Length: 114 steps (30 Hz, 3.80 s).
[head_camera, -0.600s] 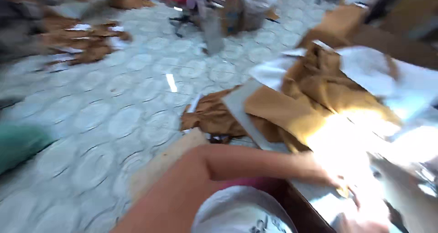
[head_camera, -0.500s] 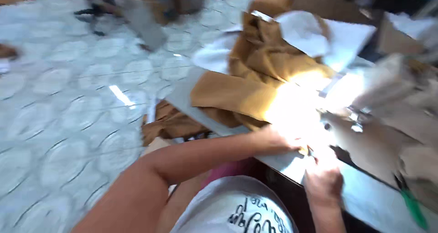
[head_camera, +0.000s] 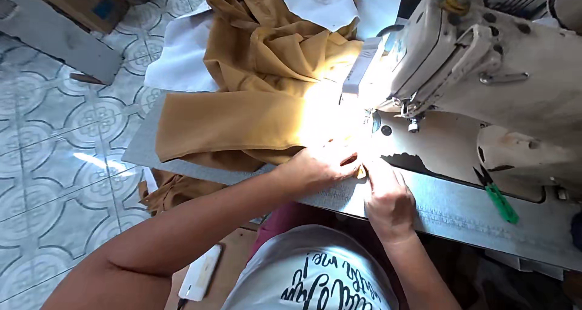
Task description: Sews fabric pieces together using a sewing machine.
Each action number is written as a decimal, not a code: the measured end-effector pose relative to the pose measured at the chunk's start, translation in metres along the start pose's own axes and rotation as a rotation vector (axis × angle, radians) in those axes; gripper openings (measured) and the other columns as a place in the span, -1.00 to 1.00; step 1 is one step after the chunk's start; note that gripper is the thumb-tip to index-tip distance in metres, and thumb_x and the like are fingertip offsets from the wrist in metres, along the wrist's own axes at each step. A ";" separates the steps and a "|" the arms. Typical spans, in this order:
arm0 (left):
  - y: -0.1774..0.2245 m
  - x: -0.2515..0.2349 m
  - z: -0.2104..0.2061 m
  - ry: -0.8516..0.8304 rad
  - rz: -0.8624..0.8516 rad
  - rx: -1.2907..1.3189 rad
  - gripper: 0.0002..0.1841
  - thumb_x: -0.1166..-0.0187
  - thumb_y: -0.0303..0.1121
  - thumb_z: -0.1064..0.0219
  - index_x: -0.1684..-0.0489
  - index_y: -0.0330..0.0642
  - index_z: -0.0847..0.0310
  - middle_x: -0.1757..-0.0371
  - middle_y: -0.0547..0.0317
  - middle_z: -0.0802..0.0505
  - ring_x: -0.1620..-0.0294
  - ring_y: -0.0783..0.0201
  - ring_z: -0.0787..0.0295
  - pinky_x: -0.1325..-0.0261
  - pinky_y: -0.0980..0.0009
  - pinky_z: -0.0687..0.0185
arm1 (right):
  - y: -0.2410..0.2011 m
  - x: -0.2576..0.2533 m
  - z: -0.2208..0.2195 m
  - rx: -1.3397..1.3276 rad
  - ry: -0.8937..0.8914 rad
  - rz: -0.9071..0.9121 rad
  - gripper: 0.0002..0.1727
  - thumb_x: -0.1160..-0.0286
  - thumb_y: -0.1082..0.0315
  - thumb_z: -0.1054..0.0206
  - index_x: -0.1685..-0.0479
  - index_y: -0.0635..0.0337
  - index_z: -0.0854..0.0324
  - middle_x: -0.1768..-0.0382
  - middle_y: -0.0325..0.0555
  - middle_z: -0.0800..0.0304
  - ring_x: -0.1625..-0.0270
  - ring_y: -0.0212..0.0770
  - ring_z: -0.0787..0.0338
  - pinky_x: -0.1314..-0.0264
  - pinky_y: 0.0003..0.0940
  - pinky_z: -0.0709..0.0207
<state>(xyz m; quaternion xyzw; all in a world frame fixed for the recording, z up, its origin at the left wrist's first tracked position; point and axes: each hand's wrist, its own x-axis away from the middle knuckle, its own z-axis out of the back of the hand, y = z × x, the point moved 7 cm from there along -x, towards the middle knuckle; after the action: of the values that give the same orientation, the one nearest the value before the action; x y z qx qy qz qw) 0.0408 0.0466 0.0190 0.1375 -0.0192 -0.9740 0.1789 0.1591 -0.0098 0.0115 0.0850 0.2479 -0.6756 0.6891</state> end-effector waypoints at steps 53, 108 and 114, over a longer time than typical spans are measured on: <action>-0.082 -0.046 0.005 -0.064 0.420 0.731 -0.78 -0.38 -0.29 -0.60 0.18 -0.19 -0.79 0.19 0.13 -0.83 0.11 0.32 -0.73 -0.01 0.30 -0.63 | 0.029 -0.066 -0.034 -0.443 0.000 -0.278 -0.85 -0.37 0.34 -0.49 0.33 0.23 -0.68 0.33 -0.01 -0.79 0.23 -0.05 -0.82 0.17 0.01 -0.66; -0.050 -0.034 0.013 -0.102 0.165 -0.037 -0.62 -0.73 -0.32 -0.21 -0.24 0.55 -0.77 -0.19 0.16 -0.82 -0.48 -0.15 -0.56 -0.56 -0.62 0.20 | 0.003 -0.051 -0.015 -0.031 -0.206 -0.147 -0.77 -0.55 0.26 -0.36 -0.04 0.06 -0.84 -0.15 0.00 -0.85 -0.28 0.14 -0.77 -0.03 0.16 -0.65; -0.051 -0.031 0.012 -0.014 0.114 -0.018 -0.58 -0.67 -0.37 -0.24 -0.27 0.53 -0.75 -0.17 0.12 -0.83 -0.39 -0.11 -0.63 -0.51 -0.43 -0.11 | 0.005 -0.048 -0.018 -0.068 -0.180 -0.149 -0.73 -0.59 0.25 -0.33 -0.13 0.07 -0.83 -0.23 0.00 -0.83 -0.33 0.15 -0.74 -0.11 0.15 -0.64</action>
<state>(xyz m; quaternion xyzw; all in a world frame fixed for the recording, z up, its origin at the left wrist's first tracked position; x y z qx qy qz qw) 0.0478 0.1053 0.0338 0.1278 -0.0195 -0.9632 0.2354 0.1616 0.0413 0.0169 -0.0181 0.2136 -0.7210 0.6589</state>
